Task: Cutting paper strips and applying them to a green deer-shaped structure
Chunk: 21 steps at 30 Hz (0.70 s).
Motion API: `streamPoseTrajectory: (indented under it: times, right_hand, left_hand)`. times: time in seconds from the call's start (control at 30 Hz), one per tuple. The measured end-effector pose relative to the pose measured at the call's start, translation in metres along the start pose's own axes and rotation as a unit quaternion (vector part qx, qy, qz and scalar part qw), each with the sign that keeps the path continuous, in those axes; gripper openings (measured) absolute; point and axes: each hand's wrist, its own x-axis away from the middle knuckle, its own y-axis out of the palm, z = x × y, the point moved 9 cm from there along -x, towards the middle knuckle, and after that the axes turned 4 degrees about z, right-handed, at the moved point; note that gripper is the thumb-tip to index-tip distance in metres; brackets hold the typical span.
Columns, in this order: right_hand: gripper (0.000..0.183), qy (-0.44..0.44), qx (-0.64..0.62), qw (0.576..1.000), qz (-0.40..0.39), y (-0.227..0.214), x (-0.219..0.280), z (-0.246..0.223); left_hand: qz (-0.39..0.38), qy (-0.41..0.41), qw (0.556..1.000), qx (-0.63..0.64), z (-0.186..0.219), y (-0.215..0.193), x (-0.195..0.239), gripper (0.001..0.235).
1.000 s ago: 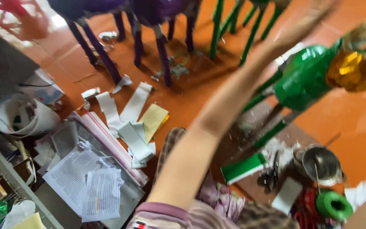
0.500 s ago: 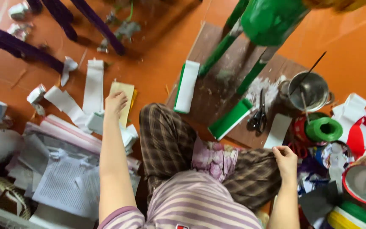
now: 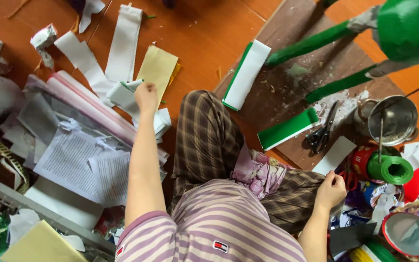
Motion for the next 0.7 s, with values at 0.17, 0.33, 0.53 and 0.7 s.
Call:
streamPoseTrajectory:
  times: [0.17, 0.33, 0.53, 0.7]
  right_hand:
    - [0.025, 0.015, 0.014, 1.000, -0.006, -0.002, 0.002, -0.012]
    - [0.025, 0.018, 0.025, 1.000, -0.006, -0.002, 0.001, -0.011]
    - [0.025, 0.023, 0.046, 0.999, -0.007, -0.001, -0.001, -0.012]
    - [0.026, 0.018, 0.041, 0.999, -0.013, -0.003, 0.001, -0.015]
  left_hand:
    - [-0.048, 0.065, 0.993, -0.090, 0.081, 0.007, 0.018, 0.027]
    - [-0.017, 0.129, 0.946, -0.297, 0.055, 0.048, 0.009, 0.050]
    - [0.032, 0.083, 0.979, -0.182, 0.051, 0.011, 0.011, 0.055]
    - [0.026, 0.121, 0.985, -0.122, 0.072, -0.006, 0.014, 0.041]
